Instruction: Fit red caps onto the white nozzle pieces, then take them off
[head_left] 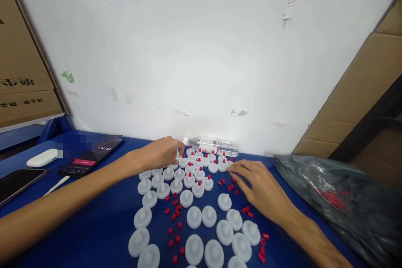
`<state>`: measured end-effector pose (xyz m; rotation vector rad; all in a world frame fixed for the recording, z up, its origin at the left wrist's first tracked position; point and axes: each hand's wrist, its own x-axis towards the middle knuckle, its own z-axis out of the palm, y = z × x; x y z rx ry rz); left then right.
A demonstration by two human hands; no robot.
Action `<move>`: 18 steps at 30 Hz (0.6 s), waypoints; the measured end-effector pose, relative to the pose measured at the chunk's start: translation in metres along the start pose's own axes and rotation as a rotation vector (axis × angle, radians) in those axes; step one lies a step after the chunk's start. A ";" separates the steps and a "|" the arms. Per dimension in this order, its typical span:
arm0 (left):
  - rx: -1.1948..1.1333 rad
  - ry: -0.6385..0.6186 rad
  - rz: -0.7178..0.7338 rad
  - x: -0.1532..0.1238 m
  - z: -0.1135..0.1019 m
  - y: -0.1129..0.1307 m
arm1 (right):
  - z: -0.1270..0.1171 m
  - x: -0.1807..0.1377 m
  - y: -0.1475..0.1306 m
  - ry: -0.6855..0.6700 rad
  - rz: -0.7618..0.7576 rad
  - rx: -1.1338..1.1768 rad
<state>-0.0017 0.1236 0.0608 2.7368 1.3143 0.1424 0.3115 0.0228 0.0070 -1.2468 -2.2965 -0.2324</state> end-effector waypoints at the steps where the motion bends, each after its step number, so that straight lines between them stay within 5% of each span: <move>1: 0.007 -0.007 0.006 -0.001 0.000 0.000 | 0.000 0.000 0.000 -0.003 -0.001 0.001; 12: 0.001 0.099 0.048 0.003 0.008 0.006 | 0.000 0.000 -0.001 0.017 -0.013 0.007; 18: -0.055 0.230 0.032 -0.005 -0.014 0.014 | -0.003 0.000 0.000 0.145 -0.051 -0.061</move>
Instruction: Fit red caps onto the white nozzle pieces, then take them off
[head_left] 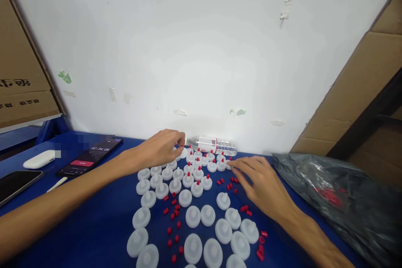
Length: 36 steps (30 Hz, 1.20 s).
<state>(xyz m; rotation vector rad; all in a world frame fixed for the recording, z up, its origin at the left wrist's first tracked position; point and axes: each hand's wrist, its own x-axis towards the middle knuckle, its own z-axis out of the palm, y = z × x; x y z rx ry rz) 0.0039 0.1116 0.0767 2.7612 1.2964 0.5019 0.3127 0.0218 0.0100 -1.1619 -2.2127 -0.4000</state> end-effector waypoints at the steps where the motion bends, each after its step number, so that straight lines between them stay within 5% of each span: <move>1: -0.024 0.019 -0.007 0.000 -0.005 0.004 | -0.001 0.000 0.000 0.019 -0.011 -0.011; 5: -0.311 0.044 -0.007 -0.006 -0.017 0.031 | -0.008 0.003 -0.011 0.027 -0.009 -0.009; 10: -0.561 0.043 0.089 -0.024 -0.004 0.072 | -0.015 0.008 -0.043 0.019 0.001 0.036; 16: -0.420 0.111 0.232 -0.038 0.014 0.090 | -0.016 0.014 -0.061 0.183 -0.151 0.071; 22: -0.139 -0.019 0.405 -0.037 0.020 0.083 | -0.018 0.014 -0.054 0.103 -0.230 0.037; 31: -0.700 -0.113 0.094 -0.034 0.020 0.089 | -0.022 0.016 -0.043 0.084 -0.233 -0.120; 34: -0.823 -0.156 -0.048 -0.031 0.020 0.080 | -0.026 0.012 -0.014 0.128 -0.008 -0.225; 36: -0.664 -0.138 -0.048 -0.031 0.023 0.076 | -0.026 0.008 0.008 0.149 0.200 -0.231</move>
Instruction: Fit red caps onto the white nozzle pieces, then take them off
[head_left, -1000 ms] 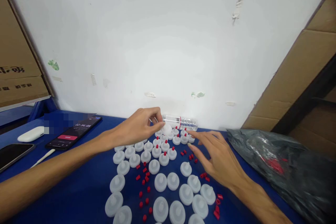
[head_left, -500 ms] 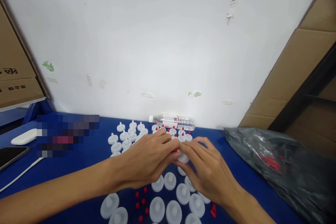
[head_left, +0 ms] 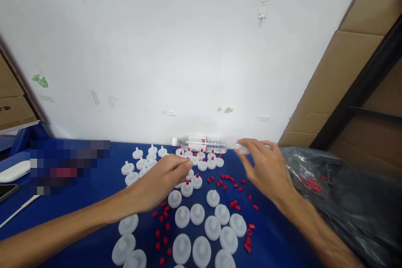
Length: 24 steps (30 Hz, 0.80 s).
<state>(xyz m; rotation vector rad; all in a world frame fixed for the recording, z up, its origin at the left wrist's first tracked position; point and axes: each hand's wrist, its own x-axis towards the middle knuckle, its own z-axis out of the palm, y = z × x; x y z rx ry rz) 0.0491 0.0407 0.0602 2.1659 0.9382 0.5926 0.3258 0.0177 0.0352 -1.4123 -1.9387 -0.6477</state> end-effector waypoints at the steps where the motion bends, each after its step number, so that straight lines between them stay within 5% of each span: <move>1: 0.120 0.013 0.027 -0.001 0.002 -0.001 | 0.003 -0.001 0.009 0.001 0.055 -0.003; 8: 0.555 -0.081 0.284 -0.010 0.021 0.002 | 0.021 -0.010 0.023 -0.151 0.105 0.053; 16: 0.733 0.012 0.299 -0.001 0.001 -0.010 | 0.027 -0.013 0.024 -0.221 0.090 0.064; 24: 0.842 -0.097 0.241 0.002 -0.001 -0.024 | 0.027 -0.013 0.022 -0.254 0.083 0.127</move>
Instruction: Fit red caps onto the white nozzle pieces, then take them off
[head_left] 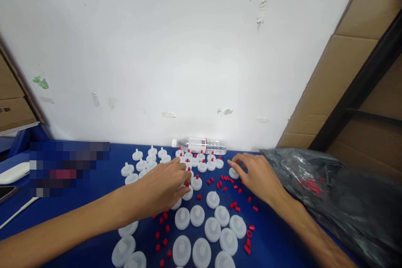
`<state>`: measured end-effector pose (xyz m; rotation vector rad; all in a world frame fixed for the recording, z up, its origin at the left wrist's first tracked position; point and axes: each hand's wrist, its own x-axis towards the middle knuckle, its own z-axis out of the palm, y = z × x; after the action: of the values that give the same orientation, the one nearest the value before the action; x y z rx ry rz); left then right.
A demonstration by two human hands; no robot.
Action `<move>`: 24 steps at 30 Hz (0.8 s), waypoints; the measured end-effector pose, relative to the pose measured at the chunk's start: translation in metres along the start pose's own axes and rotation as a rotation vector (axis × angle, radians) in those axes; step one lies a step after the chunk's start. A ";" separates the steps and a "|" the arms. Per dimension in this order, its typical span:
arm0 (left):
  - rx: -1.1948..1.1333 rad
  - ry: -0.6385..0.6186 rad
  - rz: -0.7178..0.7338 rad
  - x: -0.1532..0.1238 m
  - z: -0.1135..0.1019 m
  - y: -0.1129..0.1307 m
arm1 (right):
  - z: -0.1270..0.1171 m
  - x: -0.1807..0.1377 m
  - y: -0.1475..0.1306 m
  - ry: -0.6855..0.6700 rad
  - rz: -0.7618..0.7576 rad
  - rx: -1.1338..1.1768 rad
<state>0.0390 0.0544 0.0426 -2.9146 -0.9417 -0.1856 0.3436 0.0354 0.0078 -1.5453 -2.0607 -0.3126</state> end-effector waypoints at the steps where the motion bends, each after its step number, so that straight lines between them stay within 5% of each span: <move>1: -0.018 0.015 -0.003 0.000 -0.002 0.001 | -0.004 0.001 -0.005 0.009 0.001 0.013; 7: -0.254 0.275 -0.034 -0.002 -0.021 0.022 | -0.028 -0.003 -0.061 -0.050 -0.212 0.264; 11: -0.301 0.258 -0.011 -0.005 -0.019 0.033 | -0.027 -0.009 -0.092 -0.005 -0.360 0.400; 14: -0.298 0.179 0.056 -0.006 -0.014 0.032 | -0.022 -0.009 -0.094 0.120 -0.442 0.348; 18: -0.436 0.234 0.037 -0.006 -0.020 0.026 | -0.025 -0.002 -0.070 0.233 -0.536 0.137; 24: -0.358 0.113 -0.039 -0.007 -0.023 0.023 | -0.036 0.005 -0.022 0.076 -0.078 0.082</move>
<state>0.0450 0.0294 0.0632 -3.1600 -1.0426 -0.5709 0.3315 0.0149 0.0430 -1.3866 -2.0521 -0.3075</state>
